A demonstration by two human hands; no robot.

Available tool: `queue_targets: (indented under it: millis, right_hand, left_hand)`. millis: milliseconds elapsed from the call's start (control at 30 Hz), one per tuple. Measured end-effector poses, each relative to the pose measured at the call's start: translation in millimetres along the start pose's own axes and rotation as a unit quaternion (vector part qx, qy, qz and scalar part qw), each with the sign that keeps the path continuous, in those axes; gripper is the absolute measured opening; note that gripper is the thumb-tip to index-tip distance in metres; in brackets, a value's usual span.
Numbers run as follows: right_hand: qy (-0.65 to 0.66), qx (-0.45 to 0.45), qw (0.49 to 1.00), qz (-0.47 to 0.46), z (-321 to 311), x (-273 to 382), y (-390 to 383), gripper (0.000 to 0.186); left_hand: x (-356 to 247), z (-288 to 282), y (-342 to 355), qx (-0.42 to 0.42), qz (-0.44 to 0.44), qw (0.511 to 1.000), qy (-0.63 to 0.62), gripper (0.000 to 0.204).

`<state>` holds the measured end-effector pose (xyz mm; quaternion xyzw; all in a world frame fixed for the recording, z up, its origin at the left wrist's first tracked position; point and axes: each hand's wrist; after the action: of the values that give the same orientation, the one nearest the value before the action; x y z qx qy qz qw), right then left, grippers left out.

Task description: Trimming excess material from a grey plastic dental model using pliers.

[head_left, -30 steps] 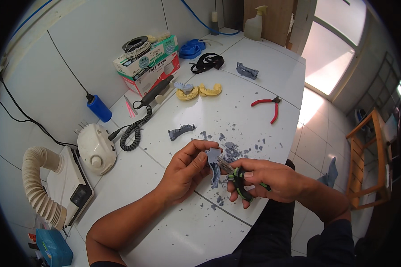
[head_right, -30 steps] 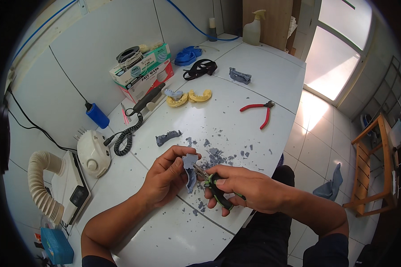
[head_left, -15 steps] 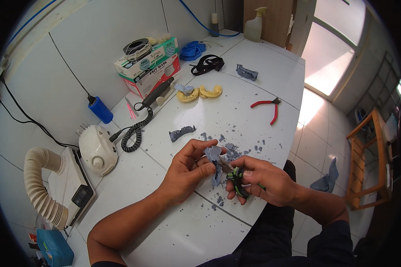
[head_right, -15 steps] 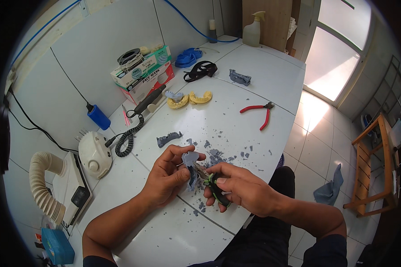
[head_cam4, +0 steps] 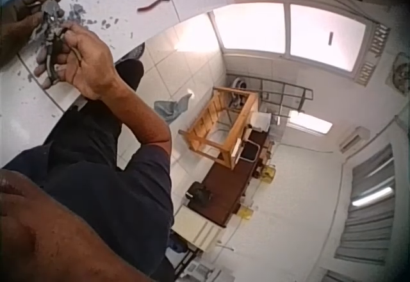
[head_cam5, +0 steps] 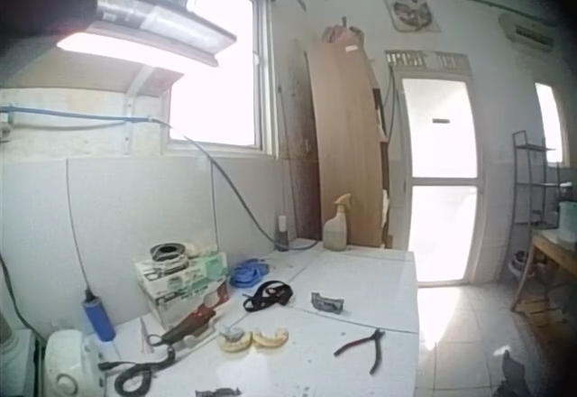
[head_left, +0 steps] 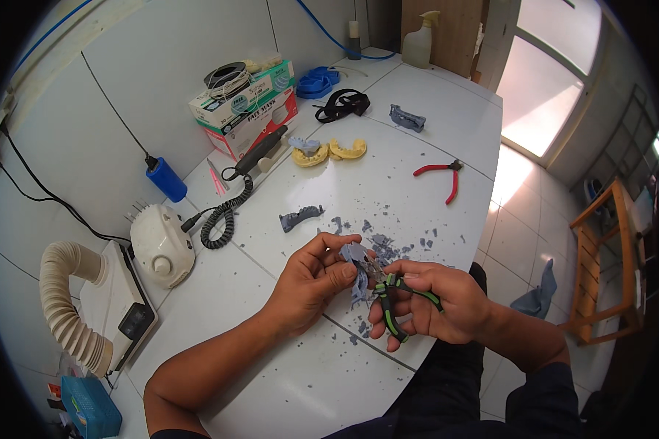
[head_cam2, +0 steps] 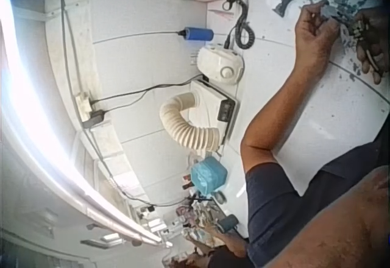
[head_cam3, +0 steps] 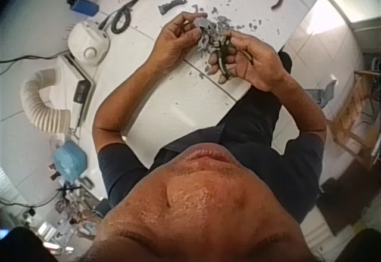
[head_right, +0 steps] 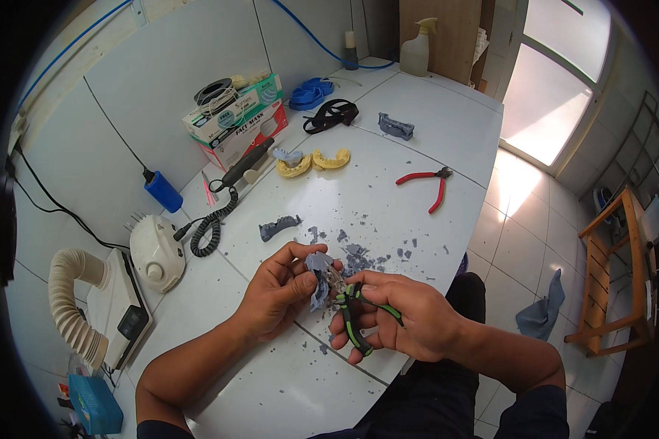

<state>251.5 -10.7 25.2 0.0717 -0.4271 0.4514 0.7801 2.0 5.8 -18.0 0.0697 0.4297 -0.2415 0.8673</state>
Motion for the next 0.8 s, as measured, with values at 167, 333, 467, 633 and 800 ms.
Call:
queue_targets:
  millis: [167, 333, 467, 633, 800]
  right_hand:
    - [-0.022, -0.012, 1.000, 0.015, 2, 2, -4, 0.047]
    - [-0.013, -0.014, 1.000, 0.009, 3, 0, -4, 0.048]
    - [-0.010, -0.014, 1.000, 0.007, 1, -1, -3, 0.047]
    - [-0.005, -0.033, 0.999, 0.020, 5, 2, -6, 0.044]
    - [-0.002, -0.062, 0.998, 0.026, 16, 1, -10, 0.046]
  left_hand:
    - [0, 1, 0, 0.007, 0.001, 1.000, 0.002, 0.045]
    - [1, -1, 0, 0.004, 0.003, 1.000, 0.005, 0.045]
    - [1, -1, 1, 0.006, -0.004, 1.000, 0.005, 0.045]
    - [3, -1, 0, 0.001, -0.001, 1.000, 0.014, 0.043]
    - [3, 1, -1, -0.006, 0.016, 0.999, 0.043, 0.043]
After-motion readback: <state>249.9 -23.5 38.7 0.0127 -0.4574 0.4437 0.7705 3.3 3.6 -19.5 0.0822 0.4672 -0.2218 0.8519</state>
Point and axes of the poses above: each hand's wrist, its own y-axis towards the middle knuckle, its own z-axis out of the palm, x = y × z, and after that the axes turned 5 degrees about -y, right-handed
